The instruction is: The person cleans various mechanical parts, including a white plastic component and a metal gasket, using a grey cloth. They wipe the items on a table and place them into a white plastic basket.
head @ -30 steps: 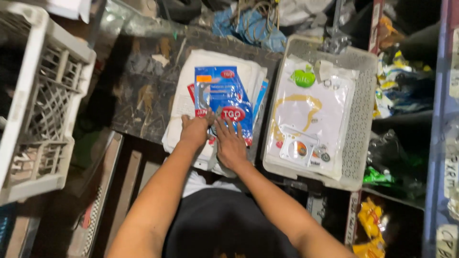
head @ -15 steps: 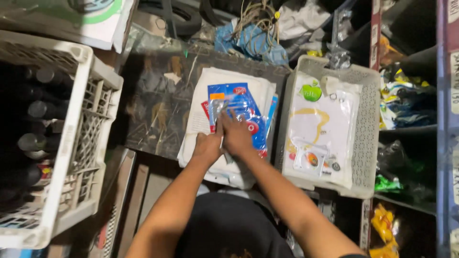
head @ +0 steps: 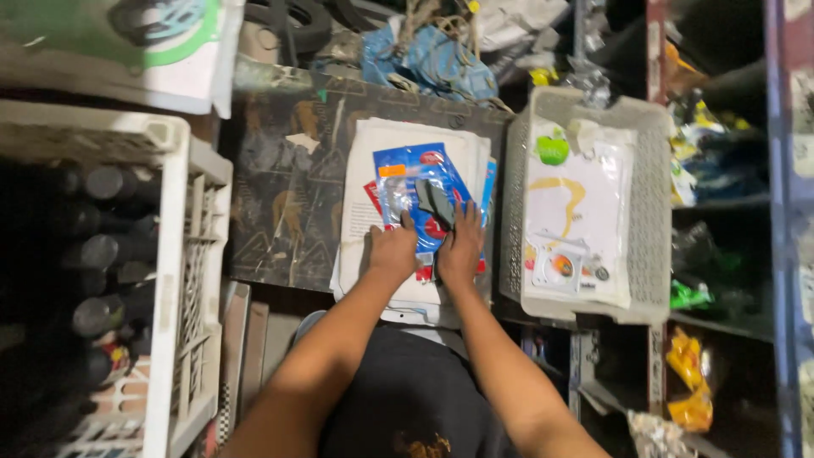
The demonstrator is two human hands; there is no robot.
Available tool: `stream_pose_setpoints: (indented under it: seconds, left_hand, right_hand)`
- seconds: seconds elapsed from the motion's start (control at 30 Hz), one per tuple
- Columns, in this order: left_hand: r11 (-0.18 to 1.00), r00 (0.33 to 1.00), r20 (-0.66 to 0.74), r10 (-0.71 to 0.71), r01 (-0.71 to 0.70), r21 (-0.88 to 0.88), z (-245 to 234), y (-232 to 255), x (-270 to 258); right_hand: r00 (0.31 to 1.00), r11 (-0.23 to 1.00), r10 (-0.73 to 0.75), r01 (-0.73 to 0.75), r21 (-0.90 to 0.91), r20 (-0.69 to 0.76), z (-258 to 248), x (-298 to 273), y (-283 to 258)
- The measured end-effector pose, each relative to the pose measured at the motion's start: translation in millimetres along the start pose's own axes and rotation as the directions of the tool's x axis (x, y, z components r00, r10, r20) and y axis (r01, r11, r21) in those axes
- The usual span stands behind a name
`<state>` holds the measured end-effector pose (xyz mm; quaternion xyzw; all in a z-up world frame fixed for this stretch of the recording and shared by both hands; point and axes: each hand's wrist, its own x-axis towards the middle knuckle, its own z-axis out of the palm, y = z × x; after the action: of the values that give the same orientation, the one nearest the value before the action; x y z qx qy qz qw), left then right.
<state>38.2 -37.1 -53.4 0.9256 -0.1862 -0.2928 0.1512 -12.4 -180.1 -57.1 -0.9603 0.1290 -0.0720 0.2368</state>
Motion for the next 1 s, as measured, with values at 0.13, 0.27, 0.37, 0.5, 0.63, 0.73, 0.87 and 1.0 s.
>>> stream_pose_setpoints:
  seconds: [0.13, 0.27, 0.37, 0.5, 0.63, 0.73, 0.87, 1.0]
  left_hand:
    - [0.999, 0.999, 0.023, 0.044, -0.045, 0.022, -37, 7, -29]
    - [0.996, 0.999, -0.016, 0.047, -0.048, -0.071, -67, 16, -58]
    - [0.995, 1.000, -0.020, 0.018, -0.020, -0.095, -78, 22, -64]
    - [0.952, 0.997, -0.072, -0.041, 0.017, -0.307, -73, 16, -51]
    - [0.691, 0.998, -0.057, 0.040, -0.069, -0.720, -108, 34, -58]
    - [0.432, 0.993, -0.065, 0.094, -0.099, -0.896, -107, 36, -61]
    - [0.198, 0.996, 0.075, -0.038, 0.081, -0.977, -88, 20, -65]
    - [0.363, 0.984, 0.095, -0.151, 0.145, -0.920, 2, -21, -25]
  right_hand:
    - [0.948, 0.982, 0.160, -0.125, 0.139, -0.276, 13, -19, 26]
    - [0.904, 0.978, 0.204, -0.170, 0.122, -0.375, -2, -30, 34]
    - [0.916, 0.927, 0.307, -0.227, 0.299, -0.257, -18, -32, 15]
    - [0.922, 0.730, 0.387, -0.289, 0.619, -0.027, -63, -21, -13]
    - [0.894, 0.365, 0.431, -0.296, 0.883, 0.122, -110, -5, -53]
    - [0.928, 0.342, 0.316, -0.307, 0.888, 0.199, -104, 1, -48]
    - [0.902, 0.525, 0.234, -0.432, 0.733, 0.363, -69, -2, -31]
    - [0.892, 0.778, 0.222, -0.406, 0.479, 0.394, -16, -11, 17]
